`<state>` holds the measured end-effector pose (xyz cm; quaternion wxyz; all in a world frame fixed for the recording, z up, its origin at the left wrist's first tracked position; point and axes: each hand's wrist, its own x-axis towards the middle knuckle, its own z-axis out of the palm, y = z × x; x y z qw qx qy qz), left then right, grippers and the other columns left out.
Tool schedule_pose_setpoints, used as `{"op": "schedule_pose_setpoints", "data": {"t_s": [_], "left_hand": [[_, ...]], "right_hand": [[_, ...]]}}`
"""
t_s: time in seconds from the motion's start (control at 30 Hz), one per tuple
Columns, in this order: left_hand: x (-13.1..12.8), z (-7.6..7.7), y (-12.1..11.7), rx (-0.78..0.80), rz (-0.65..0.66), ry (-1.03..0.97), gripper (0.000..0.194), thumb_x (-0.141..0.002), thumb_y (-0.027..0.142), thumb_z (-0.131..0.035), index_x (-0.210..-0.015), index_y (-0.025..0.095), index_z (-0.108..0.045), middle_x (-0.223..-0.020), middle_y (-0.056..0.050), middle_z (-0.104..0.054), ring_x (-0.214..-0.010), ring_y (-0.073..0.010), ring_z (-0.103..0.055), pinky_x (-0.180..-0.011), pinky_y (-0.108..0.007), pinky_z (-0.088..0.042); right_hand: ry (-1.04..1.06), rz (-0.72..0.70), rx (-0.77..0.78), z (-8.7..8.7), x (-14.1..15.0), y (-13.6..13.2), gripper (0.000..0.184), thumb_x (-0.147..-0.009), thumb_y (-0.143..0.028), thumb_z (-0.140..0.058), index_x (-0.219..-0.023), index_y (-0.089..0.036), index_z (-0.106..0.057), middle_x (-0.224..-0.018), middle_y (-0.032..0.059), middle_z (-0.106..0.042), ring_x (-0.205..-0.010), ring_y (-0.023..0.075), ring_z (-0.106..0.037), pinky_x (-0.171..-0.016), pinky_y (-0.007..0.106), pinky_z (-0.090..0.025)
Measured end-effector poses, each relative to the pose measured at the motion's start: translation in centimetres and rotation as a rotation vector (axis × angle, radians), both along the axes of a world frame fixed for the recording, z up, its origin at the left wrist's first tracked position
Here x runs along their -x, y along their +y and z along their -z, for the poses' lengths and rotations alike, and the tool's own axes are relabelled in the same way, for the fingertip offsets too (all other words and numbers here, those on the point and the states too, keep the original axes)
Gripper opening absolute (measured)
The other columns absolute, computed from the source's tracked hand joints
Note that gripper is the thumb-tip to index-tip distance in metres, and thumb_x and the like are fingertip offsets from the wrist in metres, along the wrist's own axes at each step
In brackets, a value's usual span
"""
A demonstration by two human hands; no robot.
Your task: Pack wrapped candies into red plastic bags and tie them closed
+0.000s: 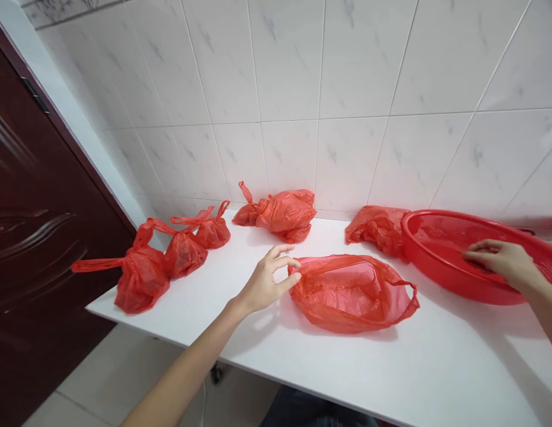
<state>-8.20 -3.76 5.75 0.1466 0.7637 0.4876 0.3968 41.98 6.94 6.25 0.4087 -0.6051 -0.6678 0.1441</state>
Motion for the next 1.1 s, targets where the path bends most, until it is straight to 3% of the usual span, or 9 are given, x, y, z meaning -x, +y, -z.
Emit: {"op": "schedule_pose_setpoints", "data": {"t_s": [0.07,0.2,0.3,0.4,0.67,0.8,0.87,1.03,1.1], "left_hand": [[-0.3,0.6,0.3,0.013,-0.025,0.022,0.019,-0.087,0.035,-0.064,-0.099,0.023,-0.074,-0.139,-0.011,-0.056,-0.132,-0.0303,-0.054,-0.110,-0.048,-0.046],[-1.3,1.4,0.9,0.055,-0.029,0.044,0.022,-0.087,0.034,-0.064,-0.104,0.023,-0.073,-0.142,-0.012,-0.054,-0.139,-0.0328,-0.049,-0.112,-0.051,-0.044],[-2.0,1.5,0.9,0.050,-0.001,0.029,0.023,-0.087,0.033,-0.063,-0.106,0.023,-0.072,-0.141,-0.012,-0.055,-0.138,-0.0316,-0.050,-0.111,-0.048,-0.046],[-2.0,1.5,0.8,0.035,0.005,0.025,0.023,-0.087,0.031,-0.063,-0.106,0.023,-0.072,-0.140,-0.011,-0.056,-0.137,-0.0307,-0.051,-0.111,-0.046,-0.047],[-1.0,1.9,0.8,0.112,-0.028,0.049,0.025,-0.087,0.029,-0.062,-0.109,0.024,-0.071,-0.145,-0.010,-0.051,-0.140,-0.0298,-0.048,-0.116,-0.047,-0.042],[-1.3,2.0,0.6,0.263,-0.016,0.134,0.034,-0.084,0.029,-0.065,-0.118,0.025,-0.070,-0.151,-0.012,-0.044,-0.147,-0.0333,-0.038,-0.117,-0.049,-0.040],[-1.5,2.0,0.6,0.357,0.014,0.204,0.042,-0.083,0.028,-0.067,-0.125,0.026,-0.068,-0.151,-0.013,-0.043,-0.150,-0.0347,-0.033,-0.117,-0.049,-0.040],[-1.9,2.2,1.4,0.448,0.085,0.293,0.058,-0.078,0.027,-0.071,-0.136,0.028,-0.063,-0.156,-0.013,-0.040,-0.152,-0.0352,-0.028,-0.115,-0.047,-0.042],[-1.6,1.9,2.2,0.407,0.136,0.227,0.057,-0.078,0.036,-0.074,-0.134,0.029,-0.065,-0.157,-0.012,-0.041,-0.151,-0.0349,-0.031,-0.116,-0.046,-0.041]], "right_hand": [[0.163,0.117,-0.077,-2.6,3.3,-1.3,0.025,-0.067,-0.049,-0.073,-0.068,-0.026,-0.064,-0.047,0.0010,-0.056,-0.044,0.0168,-0.051,-0.042,0.030,-0.038],[0.275,-0.196,0.056,-6.0,11.9,-3.5,0.036,-0.065,-0.057,-0.081,-0.078,-0.026,-0.067,-0.062,0.0032,-0.063,-0.057,0.0195,-0.060,-0.050,0.031,-0.046],[0.136,-0.471,0.272,-5.8,17.2,-3.9,0.043,-0.072,-0.062,-0.074,-0.088,-0.022,-0.069,-0.081,0.0090,-0.074,-0.069,0.0249,-0.069,-0.050,0.030,-0.047],[-0.047,-0.602,0.218,-4.5,20.0,-3.8,0.039,-0.082,-0.056,-0.064,-0.093,-0.019,-0.073,-0.099,0.0102,-0.076,-0.082,0.0243,-0.071,-0.071,0.035,-0.056],[-0.376,-0.672,0.176,-2.0,19.1,-5.1,0.040,-0.091,-0.051,-0.052,-0.105,-0.020,-0.074,-0.117,0.0127,-0.071,-0.113,0.0336,-0.063,-0.094,0.049,-0.052],[-0.579,-0.665,0.150,-0.6,18.3,-6.5,0.029,-0.088,-0.045,-0.061,-0.101,-0.024,-0.076,-0.129,0.0126,-0.067,-0.142,0.0399,-0.039,-0.117,0.066,-0.022],[-0.636,-0.645,0.176,0.2,18.1,-7.2,0.024,-0.087,-0.041,-0.062,-0.098,-0.024,-0.075,-0.124,0.0127,-0.069,-0.143,0.0396,-0.039,-0.118,0.071,-0.013],[-0.534,-0.616,0.236,1.5,16.8,-8.0,0.031,-0.090,-0.046,-0.058,-0.104,-0.024,-0.075,-0.129,0.0131,-0.068,-0.145,0.0393,-0.037,-0.119,0.071,-0.006],[-0.364,-0.578,0.204,1.5,15.5,-8.1,0.038,-0.091,-0.053,-0.056,-0.110,-0.025,-0.074,-0.131,0.0118,-0.068,-0.144,0.0381,-0.039,-0.122,0.065,-0.012]]}}
